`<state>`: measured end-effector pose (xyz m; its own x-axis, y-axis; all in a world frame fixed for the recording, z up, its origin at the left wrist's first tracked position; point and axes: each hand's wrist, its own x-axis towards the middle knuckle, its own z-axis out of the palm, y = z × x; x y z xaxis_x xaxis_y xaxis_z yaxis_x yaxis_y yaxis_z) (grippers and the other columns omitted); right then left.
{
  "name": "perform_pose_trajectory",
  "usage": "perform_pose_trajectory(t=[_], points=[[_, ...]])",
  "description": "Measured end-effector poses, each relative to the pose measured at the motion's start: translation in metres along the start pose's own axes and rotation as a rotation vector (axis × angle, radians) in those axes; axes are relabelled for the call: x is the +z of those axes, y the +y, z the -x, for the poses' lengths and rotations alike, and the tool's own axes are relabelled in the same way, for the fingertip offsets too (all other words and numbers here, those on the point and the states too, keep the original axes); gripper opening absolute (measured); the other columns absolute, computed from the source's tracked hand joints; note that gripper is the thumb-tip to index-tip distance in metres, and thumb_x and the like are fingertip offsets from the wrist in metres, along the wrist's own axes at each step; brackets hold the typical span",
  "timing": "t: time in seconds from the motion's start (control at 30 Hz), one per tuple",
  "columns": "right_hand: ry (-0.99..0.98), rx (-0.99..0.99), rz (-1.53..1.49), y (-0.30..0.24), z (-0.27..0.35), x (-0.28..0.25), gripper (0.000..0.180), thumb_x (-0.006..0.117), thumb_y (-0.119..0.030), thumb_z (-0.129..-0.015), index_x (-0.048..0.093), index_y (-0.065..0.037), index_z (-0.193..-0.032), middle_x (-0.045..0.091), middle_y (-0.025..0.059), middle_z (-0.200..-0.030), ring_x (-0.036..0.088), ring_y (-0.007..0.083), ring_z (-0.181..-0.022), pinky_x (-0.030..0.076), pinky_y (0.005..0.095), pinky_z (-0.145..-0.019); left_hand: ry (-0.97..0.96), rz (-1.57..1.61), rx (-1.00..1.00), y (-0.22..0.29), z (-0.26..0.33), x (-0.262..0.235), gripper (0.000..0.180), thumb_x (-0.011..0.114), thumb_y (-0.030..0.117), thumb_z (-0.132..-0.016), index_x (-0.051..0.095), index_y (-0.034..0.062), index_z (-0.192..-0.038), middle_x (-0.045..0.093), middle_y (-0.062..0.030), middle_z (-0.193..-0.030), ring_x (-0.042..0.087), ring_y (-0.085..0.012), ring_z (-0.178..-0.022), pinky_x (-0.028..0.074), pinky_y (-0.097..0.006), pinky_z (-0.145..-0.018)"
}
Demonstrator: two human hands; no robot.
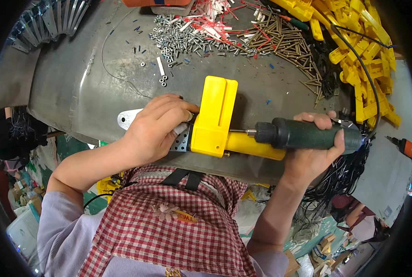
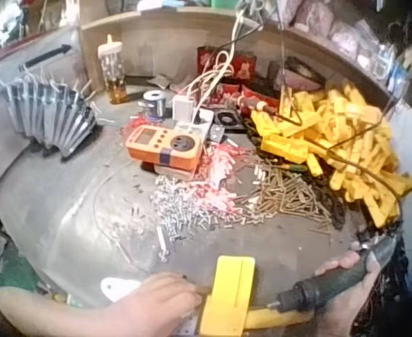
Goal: Assemble hardware components by joining yellow plastic parts, soldering wires, and securing them with screws.
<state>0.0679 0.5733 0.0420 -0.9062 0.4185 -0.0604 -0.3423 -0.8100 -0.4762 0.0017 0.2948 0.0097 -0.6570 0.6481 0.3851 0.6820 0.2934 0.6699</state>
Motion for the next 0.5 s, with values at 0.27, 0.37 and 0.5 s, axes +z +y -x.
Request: perform_pose_trajectory(t=[0.27,0.37,0.5], points=[[0.053,-0.033,-0.017,0.007,-0.004,-0.012,0.033,0.057,-0.021,-0.083,0.044,-0.005,-0.11,0.051,0.0006,-0.084,0.053,0.0143,-0.083,0.039,0.0359,-0.09,0.011,0.007,0.02,0.0,0.003,0.003,0.031,0.06,-0.009,-0.063,0.049,-0.0019,-0.092,0.059,-0.0177,-0.101,0.057,-0.0372,-0.089,0.046,-0.044,-0.08],[0.002,-0.056,-0.013,0.009,-0.006,-0.016,0.033,0.057,-0.021,-0.083,0.044,-0.005,-0.109,0.051,0.0001,-0.084,0.053,0.0136,-0.082,0.04,0.0358,-0.089,0.032,-0.017,0.037,0.001,0.002,0.005,0.03,0.059,-0.009,-0.064,0.049,-0.0023,-0.091,0.059,-0.0185,-0.1,0.058,-0.036,-0.088,0.045,-0.043,-0.078],[0.018,-0.147,0.059,0.008,-0.002,-0.015,0.034,0.056,-0.025,-0.084,0.045,-0.006,-0.11,0.05,0.0,-0.084,0.052,0.0133,-0.083,0.04,0.0354,-0.089,0.043,-0.037,0.028,0.005,0.0,0.005,0.03,0.059,-0.009,-0.064,0.05,-0.0014,-0.092,0.059,-0.0179,-0.1,0.058,-0.0356,-0.088,0.046,-0.042,-0.078]])
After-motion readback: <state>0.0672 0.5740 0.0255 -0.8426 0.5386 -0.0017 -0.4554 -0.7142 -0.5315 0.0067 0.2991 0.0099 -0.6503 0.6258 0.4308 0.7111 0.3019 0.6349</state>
